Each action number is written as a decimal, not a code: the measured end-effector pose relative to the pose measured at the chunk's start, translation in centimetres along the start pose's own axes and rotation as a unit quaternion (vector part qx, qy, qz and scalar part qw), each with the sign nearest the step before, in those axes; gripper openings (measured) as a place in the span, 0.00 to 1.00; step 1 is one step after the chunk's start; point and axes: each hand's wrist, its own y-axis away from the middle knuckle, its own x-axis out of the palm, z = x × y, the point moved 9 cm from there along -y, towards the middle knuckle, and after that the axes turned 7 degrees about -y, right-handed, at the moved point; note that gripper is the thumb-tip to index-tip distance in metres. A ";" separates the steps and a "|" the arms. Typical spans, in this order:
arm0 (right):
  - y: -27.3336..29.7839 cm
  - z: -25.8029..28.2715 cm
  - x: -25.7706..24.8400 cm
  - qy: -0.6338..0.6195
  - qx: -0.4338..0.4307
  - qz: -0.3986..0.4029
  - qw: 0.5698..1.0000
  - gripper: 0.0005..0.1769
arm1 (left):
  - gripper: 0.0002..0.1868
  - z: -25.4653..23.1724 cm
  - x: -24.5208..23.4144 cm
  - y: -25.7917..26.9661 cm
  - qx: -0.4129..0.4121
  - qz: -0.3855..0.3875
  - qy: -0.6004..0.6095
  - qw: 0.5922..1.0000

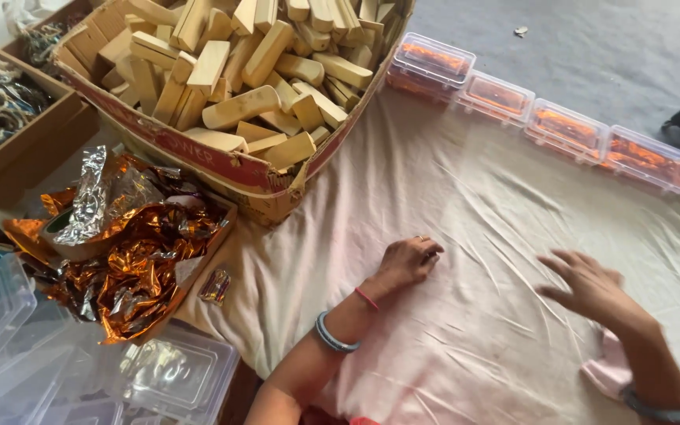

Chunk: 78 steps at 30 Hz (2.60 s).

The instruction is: The person wipes wooden blocks with a cloth and then wraps them in gold foil. They handle the blocks one at a time, wiping them thoroughly before wrapping each one individually.

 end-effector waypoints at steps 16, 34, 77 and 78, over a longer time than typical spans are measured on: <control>15.4 -16.7 12.3 -0.011 0.192 -0.253 0.948 0.17 | 0.07 -4.3 -1.3 3.6 0.051 -0.039 -0.097 0.993; 5.8 -2.9 4.6 -0.023 -0.007 -0.403 0.915 0.25 | 0.18 -12.3 -18.3 5.1 0.149 0.116 -0.035 0.981; 6.5 -3.7 4.9 -0.145 0.023 -0.368 0.918 0.26 | 0.51 19.6 -42.9 -6.2 -0.046 -0.199 -0.567 0.798; 6.5 -3.7 4.9 -0.144 0.022 -0.371 0.917 0.25 | 0.49 20.5 -43.2 -6.2 -0.063 -0.205 -0.509 0.833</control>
